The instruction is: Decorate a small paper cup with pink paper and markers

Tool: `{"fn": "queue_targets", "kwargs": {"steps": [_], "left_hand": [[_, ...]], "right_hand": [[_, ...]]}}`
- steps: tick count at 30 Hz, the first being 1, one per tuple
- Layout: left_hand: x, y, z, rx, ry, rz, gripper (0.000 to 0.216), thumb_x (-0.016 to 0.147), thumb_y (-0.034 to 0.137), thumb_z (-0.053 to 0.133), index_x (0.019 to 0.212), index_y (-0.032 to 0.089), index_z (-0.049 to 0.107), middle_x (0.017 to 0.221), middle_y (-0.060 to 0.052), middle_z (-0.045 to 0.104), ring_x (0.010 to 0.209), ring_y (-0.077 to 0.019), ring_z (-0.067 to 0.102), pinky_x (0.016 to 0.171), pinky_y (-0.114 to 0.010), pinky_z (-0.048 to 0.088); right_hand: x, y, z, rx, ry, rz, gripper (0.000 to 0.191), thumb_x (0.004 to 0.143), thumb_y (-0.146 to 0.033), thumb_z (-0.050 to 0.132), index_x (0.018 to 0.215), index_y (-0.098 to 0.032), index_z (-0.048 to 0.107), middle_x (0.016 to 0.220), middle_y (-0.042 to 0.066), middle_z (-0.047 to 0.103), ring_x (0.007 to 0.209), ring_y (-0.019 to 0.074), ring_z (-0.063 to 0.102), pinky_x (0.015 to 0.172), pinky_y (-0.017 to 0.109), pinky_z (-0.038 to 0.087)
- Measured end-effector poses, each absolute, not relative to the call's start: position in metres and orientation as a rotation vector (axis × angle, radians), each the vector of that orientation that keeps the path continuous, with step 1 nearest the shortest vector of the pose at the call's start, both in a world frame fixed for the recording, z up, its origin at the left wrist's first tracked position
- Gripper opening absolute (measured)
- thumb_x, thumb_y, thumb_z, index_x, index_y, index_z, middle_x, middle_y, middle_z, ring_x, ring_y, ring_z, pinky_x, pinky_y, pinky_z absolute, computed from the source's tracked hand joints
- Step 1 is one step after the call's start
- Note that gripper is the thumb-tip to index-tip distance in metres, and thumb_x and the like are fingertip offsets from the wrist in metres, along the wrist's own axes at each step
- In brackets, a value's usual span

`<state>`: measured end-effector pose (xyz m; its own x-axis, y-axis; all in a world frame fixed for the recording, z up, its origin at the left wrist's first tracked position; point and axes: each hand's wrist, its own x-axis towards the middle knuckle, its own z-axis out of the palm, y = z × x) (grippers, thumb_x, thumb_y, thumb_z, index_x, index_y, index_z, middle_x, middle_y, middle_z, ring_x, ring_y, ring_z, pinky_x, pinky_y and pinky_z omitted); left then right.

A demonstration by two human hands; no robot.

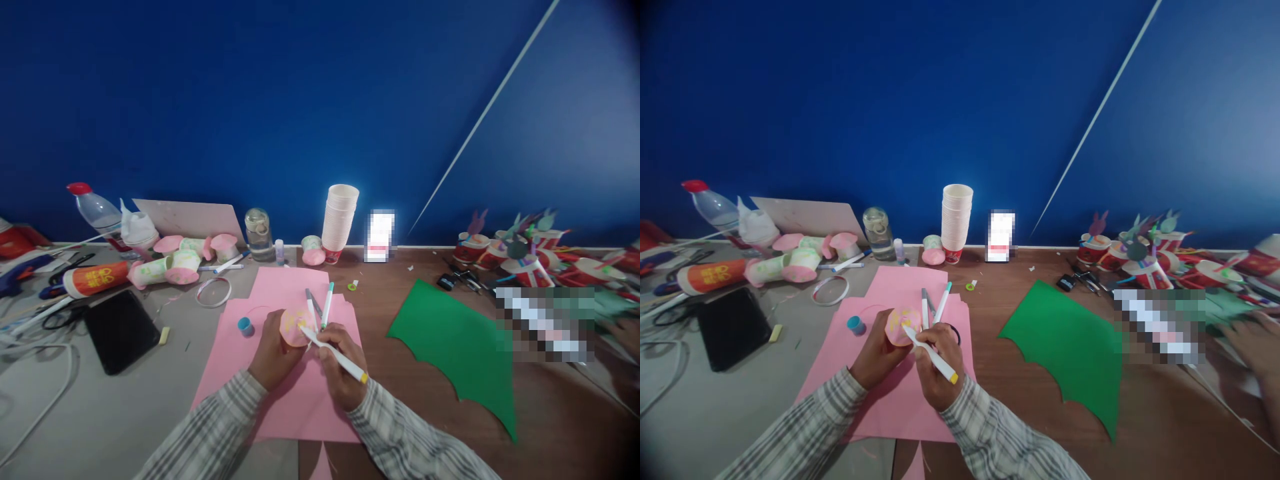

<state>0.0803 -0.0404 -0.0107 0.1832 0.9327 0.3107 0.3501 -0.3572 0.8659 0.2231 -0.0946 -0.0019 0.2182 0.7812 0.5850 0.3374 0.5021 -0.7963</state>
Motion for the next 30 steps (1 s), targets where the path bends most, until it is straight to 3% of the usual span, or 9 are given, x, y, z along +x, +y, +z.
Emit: {"fn": "queue_targets", "kwargs": {"steps": [30], "left_hand": [[0.0806, -0.0401, -0.0133, 1.850, 1.221, 1.169, 0.044, 0.059, 0.032, 0.067, 0.100, 0.027, 0.050, 0.095, -0.002, 0.055, 0.089, -0.0243, 0.055, 0.078, -0.043, 0.049]], "right_hand": [[0.2220, -0.0952, 0.0064, -1.063, -1.423, 0.372, 0.012, 0.080, -0.028, 0.051, 0.083, -0.021, 0.060, 0.071, 0.001, 0.060, 0.064, 0.0169, 0.058, 0.061, 0.031, 0.050]]}}
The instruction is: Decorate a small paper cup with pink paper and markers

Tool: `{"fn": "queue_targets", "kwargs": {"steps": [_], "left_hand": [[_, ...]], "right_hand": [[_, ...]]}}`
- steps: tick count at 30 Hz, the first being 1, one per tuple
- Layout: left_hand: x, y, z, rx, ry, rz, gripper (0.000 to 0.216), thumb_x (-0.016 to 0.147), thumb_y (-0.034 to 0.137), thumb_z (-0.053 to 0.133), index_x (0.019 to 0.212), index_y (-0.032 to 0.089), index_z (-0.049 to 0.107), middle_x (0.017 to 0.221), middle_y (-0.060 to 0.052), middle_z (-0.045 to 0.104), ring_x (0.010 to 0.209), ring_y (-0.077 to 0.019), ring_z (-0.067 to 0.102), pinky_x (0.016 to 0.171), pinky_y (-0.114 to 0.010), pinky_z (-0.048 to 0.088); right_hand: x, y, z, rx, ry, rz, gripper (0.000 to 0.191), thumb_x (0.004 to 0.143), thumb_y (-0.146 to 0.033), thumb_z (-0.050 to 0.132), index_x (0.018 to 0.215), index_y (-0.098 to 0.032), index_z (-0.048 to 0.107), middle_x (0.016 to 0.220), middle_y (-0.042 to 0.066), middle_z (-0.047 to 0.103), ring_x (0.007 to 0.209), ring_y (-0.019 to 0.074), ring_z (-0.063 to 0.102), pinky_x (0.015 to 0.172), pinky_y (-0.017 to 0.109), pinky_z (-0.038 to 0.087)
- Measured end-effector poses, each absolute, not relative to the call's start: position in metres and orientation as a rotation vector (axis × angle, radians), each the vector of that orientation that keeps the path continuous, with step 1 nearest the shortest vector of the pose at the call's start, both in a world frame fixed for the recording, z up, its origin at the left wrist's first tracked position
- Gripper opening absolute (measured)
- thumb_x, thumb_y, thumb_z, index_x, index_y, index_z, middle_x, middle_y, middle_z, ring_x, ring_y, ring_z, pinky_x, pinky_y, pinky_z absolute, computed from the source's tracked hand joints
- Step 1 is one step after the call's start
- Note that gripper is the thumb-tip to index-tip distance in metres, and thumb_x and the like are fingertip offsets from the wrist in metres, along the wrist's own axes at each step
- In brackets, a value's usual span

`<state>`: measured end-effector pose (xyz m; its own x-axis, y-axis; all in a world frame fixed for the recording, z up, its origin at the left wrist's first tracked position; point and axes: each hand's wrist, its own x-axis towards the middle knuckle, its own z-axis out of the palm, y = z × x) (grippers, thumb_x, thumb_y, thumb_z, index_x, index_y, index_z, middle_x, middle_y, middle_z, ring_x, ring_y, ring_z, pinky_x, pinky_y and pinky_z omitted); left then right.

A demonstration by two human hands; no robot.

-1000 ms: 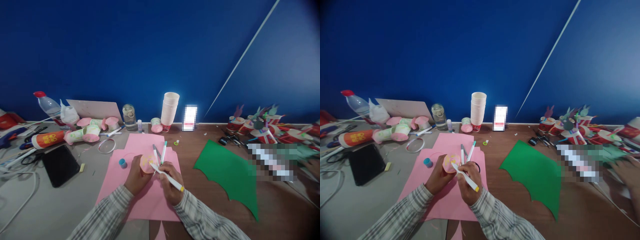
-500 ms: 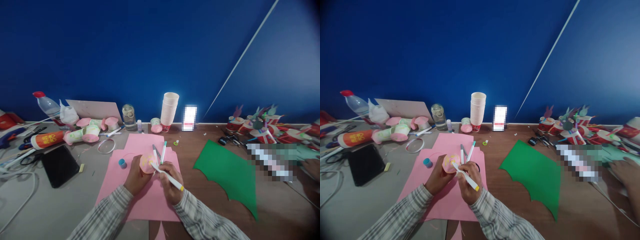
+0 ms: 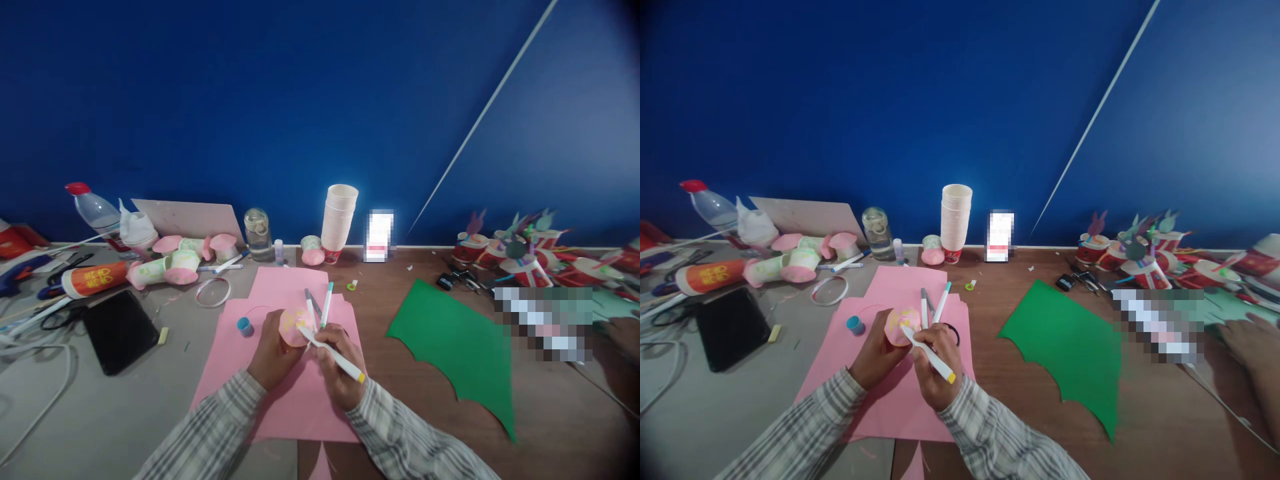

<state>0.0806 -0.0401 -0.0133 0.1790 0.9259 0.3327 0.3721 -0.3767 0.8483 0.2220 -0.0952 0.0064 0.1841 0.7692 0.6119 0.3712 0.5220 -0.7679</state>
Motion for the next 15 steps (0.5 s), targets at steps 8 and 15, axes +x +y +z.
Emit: {"fn": "queue_targets", "kwargs": {"steps": [8, 15], "left_hand": [[0.0807, -0.0403, -0.0100, 1.841, 1.207, 1.163, 0.045, 0.059, 0.030, 0.068, 0.101, 0.026, 0.050, 0.095, -0.002, 0.054, 0.090, -0.0240, 0.054, 0.079, -0.044, 0.048], [0.0804, -0.0403, -0.0120, 1.832, 1.206, 1.167, 0.046, 0.058, 0.030, 0.068, 0.101, 0.027, 0.050, 0.096, -0.001, 0.054, 0.091, -0.0239, 0.054, 0.080, -0.043, 0.049]], "right_hand": [[0.2224, -0.0951, 0.0068, -1.063, -1.413, 0.375, 0.012, 0.079, -0.027, 0.051, 0.082, -0.021, 0.061, 0.071, 0.000, 0.060, 0.065, 0.0171, 0.058, 0.062, 0.031, 0.050], [0.2240, -0.0950, 0.0013, -1.057, -1.374, 0.391, 0.012, 0.077, -0.026, 0.051, 0.079, -0.022, 0.062, 0.070, 0.000, 0.060, 0.068, 0.0187, 0.058, 0.064, 0.033, 0.049]]}}
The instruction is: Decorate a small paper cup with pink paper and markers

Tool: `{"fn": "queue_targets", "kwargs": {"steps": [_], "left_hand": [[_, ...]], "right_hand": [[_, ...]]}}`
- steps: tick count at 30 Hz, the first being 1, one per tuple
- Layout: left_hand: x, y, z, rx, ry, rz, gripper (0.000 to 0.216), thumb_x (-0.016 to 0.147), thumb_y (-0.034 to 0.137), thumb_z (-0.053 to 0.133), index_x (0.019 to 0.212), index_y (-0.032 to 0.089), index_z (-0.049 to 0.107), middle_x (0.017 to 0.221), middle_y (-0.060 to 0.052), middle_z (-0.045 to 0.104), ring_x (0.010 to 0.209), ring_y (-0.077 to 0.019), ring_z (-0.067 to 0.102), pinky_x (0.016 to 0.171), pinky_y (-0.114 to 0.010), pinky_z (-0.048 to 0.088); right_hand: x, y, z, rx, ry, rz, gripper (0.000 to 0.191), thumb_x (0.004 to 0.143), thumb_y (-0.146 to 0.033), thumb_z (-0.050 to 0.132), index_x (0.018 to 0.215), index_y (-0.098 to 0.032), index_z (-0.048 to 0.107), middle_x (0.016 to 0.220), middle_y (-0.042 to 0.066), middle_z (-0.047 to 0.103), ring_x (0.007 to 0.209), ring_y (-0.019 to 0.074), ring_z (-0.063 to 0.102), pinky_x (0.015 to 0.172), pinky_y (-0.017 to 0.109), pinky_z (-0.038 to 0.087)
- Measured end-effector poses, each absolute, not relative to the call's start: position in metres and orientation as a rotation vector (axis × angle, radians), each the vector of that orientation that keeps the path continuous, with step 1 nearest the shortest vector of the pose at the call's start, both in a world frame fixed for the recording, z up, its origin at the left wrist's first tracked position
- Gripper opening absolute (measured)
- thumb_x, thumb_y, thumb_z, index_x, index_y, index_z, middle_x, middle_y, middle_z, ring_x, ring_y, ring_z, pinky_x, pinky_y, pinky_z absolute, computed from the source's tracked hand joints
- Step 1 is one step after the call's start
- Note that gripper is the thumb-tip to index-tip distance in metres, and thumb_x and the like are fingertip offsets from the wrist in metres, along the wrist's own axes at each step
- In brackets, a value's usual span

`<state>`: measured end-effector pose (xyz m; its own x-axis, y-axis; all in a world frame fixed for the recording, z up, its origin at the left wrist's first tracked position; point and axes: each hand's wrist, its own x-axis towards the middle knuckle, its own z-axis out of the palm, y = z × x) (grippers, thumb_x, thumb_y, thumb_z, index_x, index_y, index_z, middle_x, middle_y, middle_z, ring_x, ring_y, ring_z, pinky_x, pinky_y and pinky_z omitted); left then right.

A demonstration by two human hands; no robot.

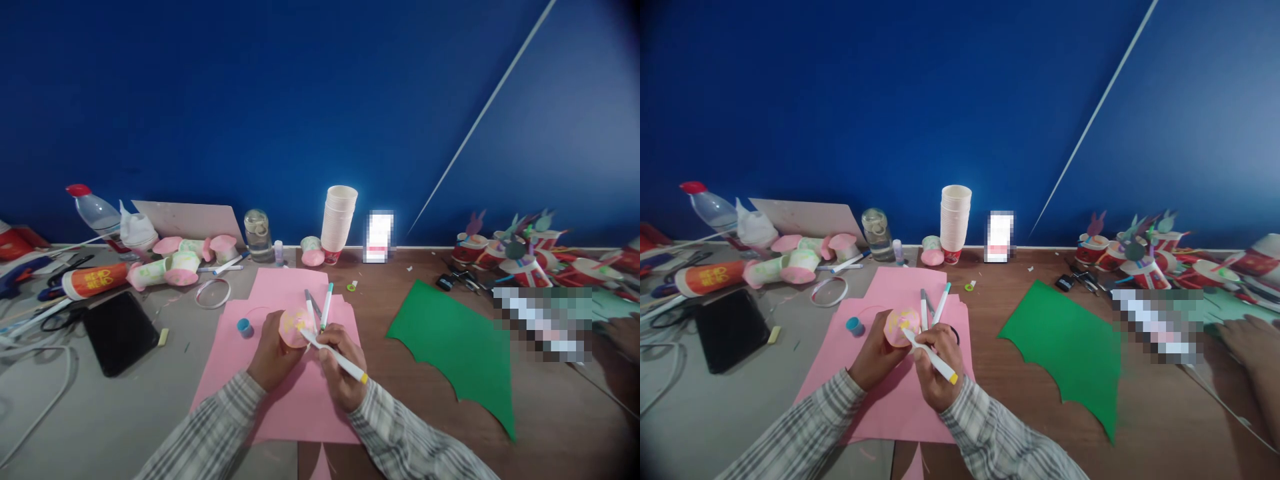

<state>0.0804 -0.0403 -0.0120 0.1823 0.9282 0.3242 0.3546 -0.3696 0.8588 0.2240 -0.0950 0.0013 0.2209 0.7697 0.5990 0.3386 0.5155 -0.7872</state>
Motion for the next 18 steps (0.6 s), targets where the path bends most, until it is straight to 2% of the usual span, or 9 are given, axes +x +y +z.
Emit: {"fn": "queue_targets", "kwargs": {"steps": [18], "left_hand": [[0.0804, -0.0401, -0.0089, 1.823, 1.228, 1.167, 0.045, 0.057, 0.029, 0.069, 0.099, 0.027, 0.052, 0.093, -0.001, 0.056, 0.090, -0.0245, 0.055, 0.078, -0.042, 0.049]], "right_hand": [[0.2245, -0.0957, 0.0038, -1.074, -1.400, 0.414, 0.012, 0.076, -0.023, 0.052, 0.081, -0.022, 0.062, 0.071, 0.000, 0.061, 0.068, 0.0183, 0.058, 0.065, 0.033, 0.050]]}}
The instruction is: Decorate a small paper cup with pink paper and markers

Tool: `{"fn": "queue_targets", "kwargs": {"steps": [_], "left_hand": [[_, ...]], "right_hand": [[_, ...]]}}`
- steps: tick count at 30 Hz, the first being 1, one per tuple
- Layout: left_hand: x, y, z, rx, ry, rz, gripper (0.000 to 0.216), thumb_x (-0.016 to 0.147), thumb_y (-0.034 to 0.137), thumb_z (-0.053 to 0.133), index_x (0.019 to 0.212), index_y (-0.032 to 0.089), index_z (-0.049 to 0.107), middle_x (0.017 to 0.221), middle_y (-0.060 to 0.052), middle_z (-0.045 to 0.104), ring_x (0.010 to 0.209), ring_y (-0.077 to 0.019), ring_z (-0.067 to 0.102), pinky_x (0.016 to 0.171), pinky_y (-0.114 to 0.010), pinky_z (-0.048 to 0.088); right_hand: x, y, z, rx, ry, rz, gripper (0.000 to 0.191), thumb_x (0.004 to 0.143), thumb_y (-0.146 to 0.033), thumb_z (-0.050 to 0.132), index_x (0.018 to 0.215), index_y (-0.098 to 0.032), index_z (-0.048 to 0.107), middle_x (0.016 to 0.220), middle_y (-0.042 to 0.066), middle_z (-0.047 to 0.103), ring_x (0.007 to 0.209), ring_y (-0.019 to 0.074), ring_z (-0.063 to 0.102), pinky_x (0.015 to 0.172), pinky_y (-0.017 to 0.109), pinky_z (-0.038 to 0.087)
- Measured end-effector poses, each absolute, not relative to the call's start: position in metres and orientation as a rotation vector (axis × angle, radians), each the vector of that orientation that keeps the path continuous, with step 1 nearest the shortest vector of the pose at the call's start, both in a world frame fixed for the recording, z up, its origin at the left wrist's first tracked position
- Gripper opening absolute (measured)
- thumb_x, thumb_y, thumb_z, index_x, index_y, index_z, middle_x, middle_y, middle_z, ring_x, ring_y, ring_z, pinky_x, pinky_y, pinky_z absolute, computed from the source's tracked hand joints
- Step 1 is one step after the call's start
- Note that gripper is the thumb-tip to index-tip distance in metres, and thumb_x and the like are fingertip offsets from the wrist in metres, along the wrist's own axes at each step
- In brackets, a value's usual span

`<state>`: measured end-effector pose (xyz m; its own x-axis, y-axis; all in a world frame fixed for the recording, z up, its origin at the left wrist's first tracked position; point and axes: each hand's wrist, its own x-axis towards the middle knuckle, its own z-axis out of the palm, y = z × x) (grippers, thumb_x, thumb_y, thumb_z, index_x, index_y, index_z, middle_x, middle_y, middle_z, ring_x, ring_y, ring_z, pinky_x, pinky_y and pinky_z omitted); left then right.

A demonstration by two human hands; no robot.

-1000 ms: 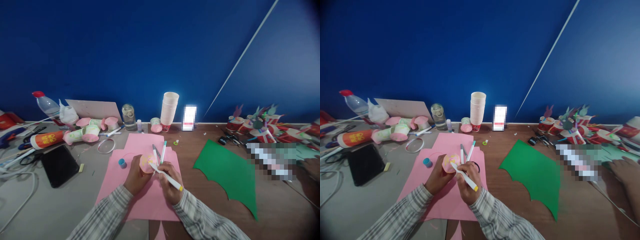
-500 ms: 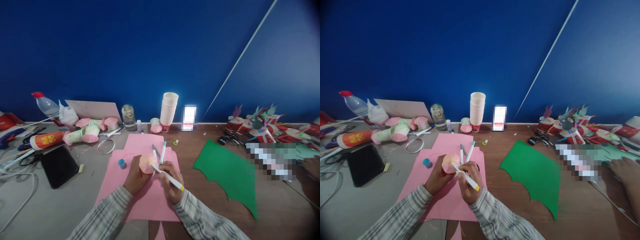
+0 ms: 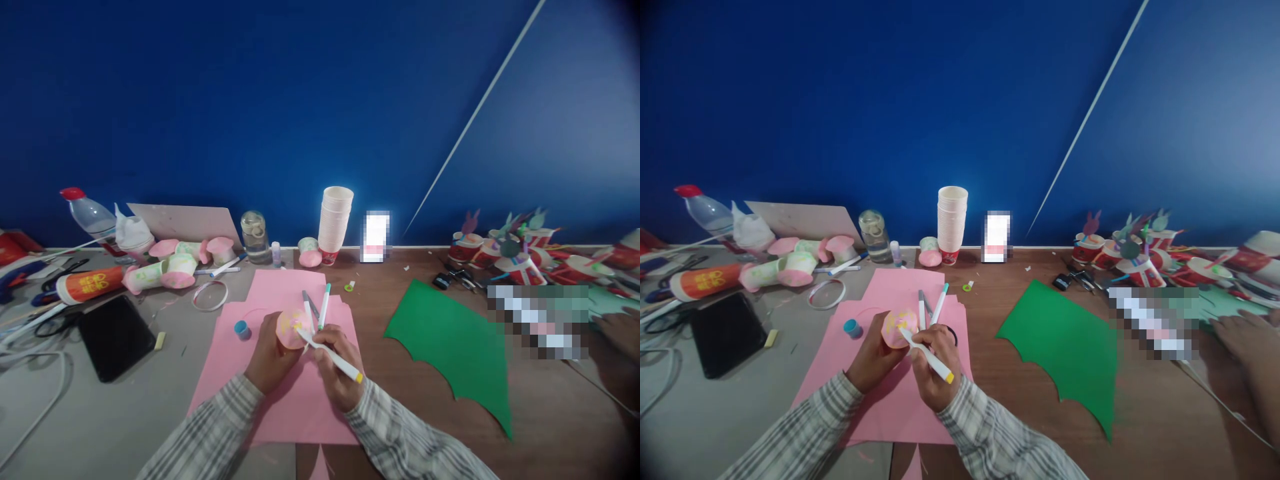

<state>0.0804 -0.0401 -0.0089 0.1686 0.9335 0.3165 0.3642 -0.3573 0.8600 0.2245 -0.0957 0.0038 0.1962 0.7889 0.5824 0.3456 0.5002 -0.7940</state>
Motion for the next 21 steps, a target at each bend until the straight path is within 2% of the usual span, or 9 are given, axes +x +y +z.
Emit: {"fn": "queue_targets", "kwargs": {"steps": [21], "left_hand": [[0.0801, -0.0395, -0.0097, 1.832, 1.220, 1.157, 0.044, 0.057, 0.032, 0.067, 0.098, 0.027, 0.051, 0.093, -0.001, 0.056, 0.089, -0.0242, 0.055, 0.077, -0.042, 0.049]], "right_hand": [[0.2262, -0.0927, 0.0057, -1.054, -1.356, 0.424, 0.012, 0.076, -0.025, 0.051, 0.076, -0.020, 0.062, 0.068, 0.000, 0.059, 0.067, 0.0185, 0.058, 0.063, 0.033, 0.049]]}}
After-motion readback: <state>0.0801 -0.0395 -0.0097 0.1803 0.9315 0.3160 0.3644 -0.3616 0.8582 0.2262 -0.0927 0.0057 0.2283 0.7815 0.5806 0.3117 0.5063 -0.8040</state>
